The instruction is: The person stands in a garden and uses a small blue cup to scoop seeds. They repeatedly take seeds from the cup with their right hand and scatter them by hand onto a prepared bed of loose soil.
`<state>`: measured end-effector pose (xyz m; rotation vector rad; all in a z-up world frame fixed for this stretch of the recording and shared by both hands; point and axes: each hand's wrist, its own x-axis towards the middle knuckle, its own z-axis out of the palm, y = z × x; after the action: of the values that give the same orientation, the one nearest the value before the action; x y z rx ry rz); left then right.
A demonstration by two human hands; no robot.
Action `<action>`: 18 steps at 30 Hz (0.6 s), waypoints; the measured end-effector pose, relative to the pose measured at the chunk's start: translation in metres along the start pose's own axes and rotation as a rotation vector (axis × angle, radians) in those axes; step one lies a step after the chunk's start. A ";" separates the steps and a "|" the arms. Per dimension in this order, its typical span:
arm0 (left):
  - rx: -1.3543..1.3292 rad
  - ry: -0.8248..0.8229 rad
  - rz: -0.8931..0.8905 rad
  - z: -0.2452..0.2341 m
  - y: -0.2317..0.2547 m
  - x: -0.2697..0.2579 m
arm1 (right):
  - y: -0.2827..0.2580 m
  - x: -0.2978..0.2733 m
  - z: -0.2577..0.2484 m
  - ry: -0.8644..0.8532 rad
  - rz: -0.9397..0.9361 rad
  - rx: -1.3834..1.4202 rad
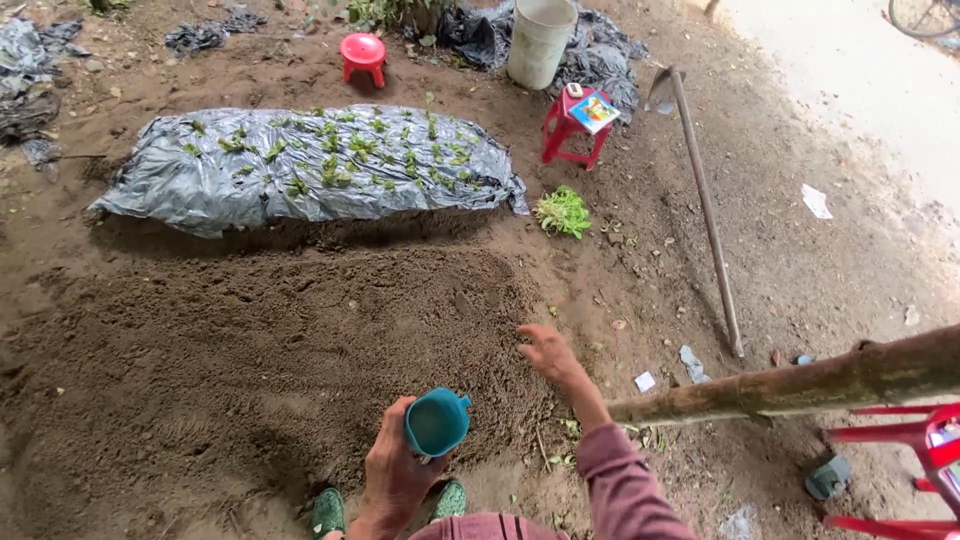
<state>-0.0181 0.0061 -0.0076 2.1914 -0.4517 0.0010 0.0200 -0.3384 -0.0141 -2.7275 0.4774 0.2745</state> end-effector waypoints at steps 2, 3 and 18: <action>-0.005 0.025 0.019 0.000 -0.006 -0.008 | -0.048 -0.046 -0.028 -0.168 -0.053 0.742; -0.001 0.026 0.014 -0.002 -0.004 -0.006 | -0.059 -0.048 -0.035 -0.173 -0.055 0.744; -0.415 -0.111 -0.232 -0.035 0.018 0.000 | -0.141 -0.105 -0.090 -0.874 -0.252 0.827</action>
<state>-0.0178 0.0233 0.0282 1.8261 -0.2302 -0.3153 -0.0144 -0.2177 0.1381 -1.6201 -0.0267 0.8994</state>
